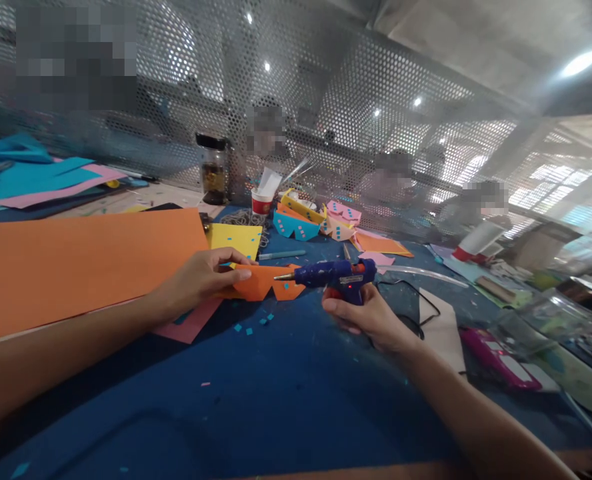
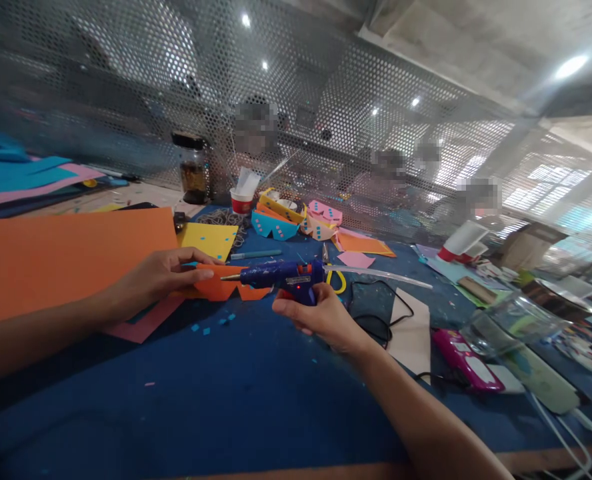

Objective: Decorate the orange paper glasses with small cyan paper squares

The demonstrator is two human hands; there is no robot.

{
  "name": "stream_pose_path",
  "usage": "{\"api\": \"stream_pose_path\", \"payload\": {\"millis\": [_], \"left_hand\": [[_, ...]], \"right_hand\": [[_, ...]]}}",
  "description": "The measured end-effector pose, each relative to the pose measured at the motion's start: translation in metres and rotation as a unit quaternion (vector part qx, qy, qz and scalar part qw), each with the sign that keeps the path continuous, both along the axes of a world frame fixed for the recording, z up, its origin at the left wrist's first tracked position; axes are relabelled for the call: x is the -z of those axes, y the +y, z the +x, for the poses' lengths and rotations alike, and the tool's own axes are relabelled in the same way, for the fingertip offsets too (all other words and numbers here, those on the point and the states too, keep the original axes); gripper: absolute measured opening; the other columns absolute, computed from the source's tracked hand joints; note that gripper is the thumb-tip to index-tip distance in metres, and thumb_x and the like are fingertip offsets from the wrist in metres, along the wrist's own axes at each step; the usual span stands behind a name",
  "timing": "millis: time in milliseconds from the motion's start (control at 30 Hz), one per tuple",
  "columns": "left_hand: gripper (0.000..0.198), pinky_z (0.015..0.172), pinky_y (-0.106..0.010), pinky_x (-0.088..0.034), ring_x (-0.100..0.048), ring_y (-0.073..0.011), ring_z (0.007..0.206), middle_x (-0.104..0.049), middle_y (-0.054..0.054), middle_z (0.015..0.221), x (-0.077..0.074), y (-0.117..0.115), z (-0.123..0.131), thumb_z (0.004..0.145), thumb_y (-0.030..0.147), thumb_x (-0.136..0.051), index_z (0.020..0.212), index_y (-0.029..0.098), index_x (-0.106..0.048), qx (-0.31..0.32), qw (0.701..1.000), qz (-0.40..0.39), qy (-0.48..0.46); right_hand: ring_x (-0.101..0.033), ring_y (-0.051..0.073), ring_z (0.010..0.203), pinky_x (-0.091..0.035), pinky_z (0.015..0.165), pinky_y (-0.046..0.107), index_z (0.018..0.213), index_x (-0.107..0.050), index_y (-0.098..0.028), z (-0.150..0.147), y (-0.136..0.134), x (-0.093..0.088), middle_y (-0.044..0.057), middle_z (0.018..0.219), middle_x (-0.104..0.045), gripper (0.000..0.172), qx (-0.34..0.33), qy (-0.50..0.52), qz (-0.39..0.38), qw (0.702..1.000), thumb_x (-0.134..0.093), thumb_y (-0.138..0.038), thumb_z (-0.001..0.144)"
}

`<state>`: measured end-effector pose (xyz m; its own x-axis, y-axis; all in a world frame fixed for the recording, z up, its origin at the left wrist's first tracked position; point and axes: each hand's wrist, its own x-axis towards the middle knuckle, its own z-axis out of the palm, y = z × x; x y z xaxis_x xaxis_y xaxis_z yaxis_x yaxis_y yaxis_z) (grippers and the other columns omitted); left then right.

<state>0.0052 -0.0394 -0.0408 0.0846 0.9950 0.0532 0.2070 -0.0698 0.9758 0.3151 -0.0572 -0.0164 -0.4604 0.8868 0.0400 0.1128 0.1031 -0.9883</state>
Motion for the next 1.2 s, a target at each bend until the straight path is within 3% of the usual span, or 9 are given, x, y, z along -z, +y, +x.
{"api": "stream_pose_path", "payload": {"millis": [100, 300, 533, 767, 1000, 1200], "left_hand": [[0.039, 0.075, -0.036, -0.066, -0.077, -0.0275, 0.09, -0.079, -0.006, 0.102, 0.005, 0.003, -0.004, 0.077, 0.049, -0.082, 0.103, 0.022, -0.074, 0.034, 0.999, 0.004, 0.012], [0.04, 0.077, -0.036, -0.065, -0.078, -0.0261, 0.088, -0.08, -0.006, 0.1, 0.005, 0.003, -0.006, 0.081, 0.05, -0.079, 0.107, 0.021, -0.072, 0.044, 0.999, -0.007, 0.013], [0.04, 0.076, -0.037, -0.066, -0.078, -0.0273, 0.086, -0.08, -0.007, 0.095, -0.001, -0.001, -0.001, 0.079, 0.05, -0.08, 0.105, 0.021, -0.073, 0.017, 0.999, -0.011, 0.03], [0.035, 0.08, -0.036, -0.066, -0.077, -0.0262, 0.092, -0.08, -0.004, 0.093, 0.0, -0.002, 0.001, 0.081, 0.047, -0.077, 0.103, 0.02, -0.072, 0.005, 1.0, 0.002, 0.022], [0.035, 0.08, -0.04, -0.066, -0.078, -0.0264, 0.087, -0.077, -0.001, 0.083, 0.0, -0.003, 0.0, 0.081, 0.047, -0.078, 0.103, 0.022, -0.069, -0.018, 0.999, -0.029, 0.008], [0.038, 0.079, -0.036, -0.066, -0.077, -0.0232, 0.084, -0.079, -0.003, 0.096, -0.003, -0.002, 0.002, 0.077, 0.046, -0.082, 0.102, 0.021, -0.069, -0.022, 0.999, -0.044, -0.013]], "right_hand": [[-0.036, 0.003, 0.041, -0.025, 0.038, 0.016, 0.085, -0.068, -0.017, 0.001, 0.0, 0.001, -0.008, 0.055, -0.05, 0.031, -0.002, -0.01, 0.0, 1.0, -0.082, -0.044, 0.081], [-0.036, 0.003, 0.041, -0.027, 0.039, 0.017, 0.086, -0.068, -0.018, 0.001, -0.001, 0.001, -0.007, 0.057, -0.052, 0.032, 0.001, -0.017, 0.004, 1.0, -0.082, -0.046, 0.081], [-0.043, 0.006, 0.047, -0.036, 0.043, 0.02, 0.088, -0.074, -0.017, 0.001, -0.004, -0.001, -0.002, 0.065, -0.062, 0.036, 0.058, -0.095, 0.033, 0.993, -0.084, -0.05, 0.076], [-0.059, 0.014, 0.065, -0.048, 0.058, 0.025, 0.085, -0.077, -0.019, 0.008, -0.011, 0.001, 0.002, 0.077, -0.071, 0.034, 0.101, -0.166, 0.019, 0.981, -0.085, -0.049, 0.073], [-0.064, 0.017, 0.072, -0.052, 0.065, 0.027, 0.09, -0.078, -0.018, 0.005, -0.018, 0.013, 0.002, 0.082, -0.074, 0.031, 0.054, -0.167, -0.025, 0.984, -0.083, -0.044, 0.073], [-0.065, 0.017, 0.074, -0.053, 0.067, 0.028, 0.09, -0.079, -0.02, 0.008, -0.015, 0.016, 0.002, 0.084, -0.074, 0.028, 0.058, -0.162, -0.026, 0.985, -0.082, -0.042, 0.073]]}}
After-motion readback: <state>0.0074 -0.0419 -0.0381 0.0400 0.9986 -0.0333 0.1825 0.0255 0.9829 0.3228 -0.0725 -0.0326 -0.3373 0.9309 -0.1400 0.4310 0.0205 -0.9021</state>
